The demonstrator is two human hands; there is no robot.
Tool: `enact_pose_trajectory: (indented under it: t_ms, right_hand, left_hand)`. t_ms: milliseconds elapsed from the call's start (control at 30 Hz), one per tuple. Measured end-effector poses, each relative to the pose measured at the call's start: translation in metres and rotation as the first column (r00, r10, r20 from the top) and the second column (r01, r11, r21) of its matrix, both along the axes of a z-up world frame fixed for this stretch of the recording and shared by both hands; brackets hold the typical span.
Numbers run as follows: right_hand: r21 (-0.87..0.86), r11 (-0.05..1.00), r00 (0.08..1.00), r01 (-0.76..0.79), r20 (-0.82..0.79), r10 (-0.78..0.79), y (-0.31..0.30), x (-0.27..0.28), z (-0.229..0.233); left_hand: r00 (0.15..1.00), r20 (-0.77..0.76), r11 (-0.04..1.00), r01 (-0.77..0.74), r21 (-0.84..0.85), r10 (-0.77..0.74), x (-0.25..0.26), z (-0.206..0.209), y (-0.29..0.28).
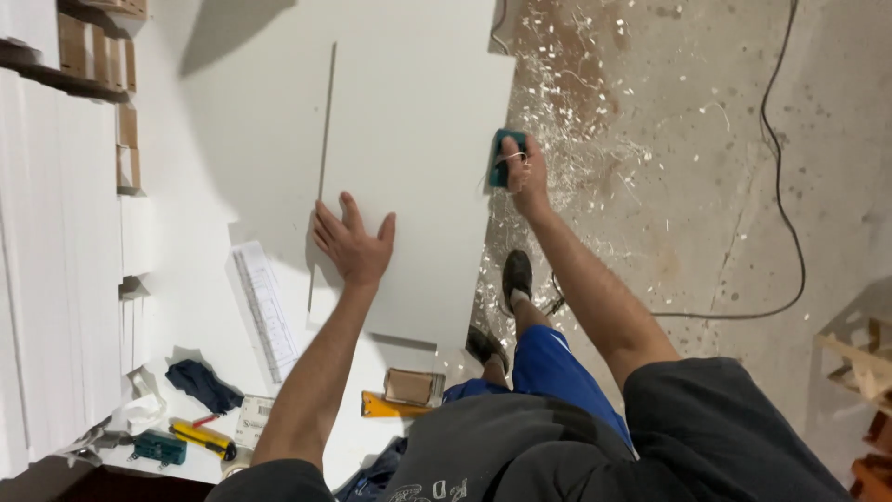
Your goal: The person applies a white edge band to a wooden board using a household iron to activate the adhesive. They then use a blue plastic tool to press the band firmly along the edge and smooth the surface. Finally, they sand the edge with a sanding block to finish the application.
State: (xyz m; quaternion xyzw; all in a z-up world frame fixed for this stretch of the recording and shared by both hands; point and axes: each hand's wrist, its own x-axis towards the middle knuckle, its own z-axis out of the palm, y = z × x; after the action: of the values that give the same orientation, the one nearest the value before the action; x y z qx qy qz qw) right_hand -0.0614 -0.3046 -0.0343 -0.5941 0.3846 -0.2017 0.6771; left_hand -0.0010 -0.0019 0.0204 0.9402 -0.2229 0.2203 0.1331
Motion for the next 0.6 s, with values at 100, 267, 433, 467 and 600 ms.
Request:
enact_pose_trajectory:
  t_ms: [100,267,433,467,600]
  right_hand:
    - [-0.133,0.987,0.983,-0.093,-0.173,0.069,-0.027,0.038,0.058]
    - [-0.079,0.989,0.989,-0.121,0.075,0.127,-0.090,0.096,0.015]
    - [0.192,0.976,0.994,-0.103,-0.009,0.107,-0.160,0.143,0.026]
    - [0.165,0.984,0.993,-0.061,0.110,0.044,-0.174,0.149,0.041]
    - [-0.343,0.891,0.852,-0.297,-0.517,0.084,-0.290,0.168,-0.089]
  left_hand:
    - [0.999,-0.034,1.000,0.002,0.015,-0.001,0.000,0.013,-0.004]
    - [0.997,-0.064,0.999,-0.035,0.035,0.037,-0.002,0.004,0.001]
    - [0.987,-0.151,0.998,-0.047,0.036,0.052,-0.002,0.003,-0.001]
    - [0.982,-0.180,0.998,-0.055,0.029,0.059,-0.002,0.005,-0.002]
    - [0.983,-0.172,0.998,-0.066,0.005,0.066,-0.003,0.008,-0.004]
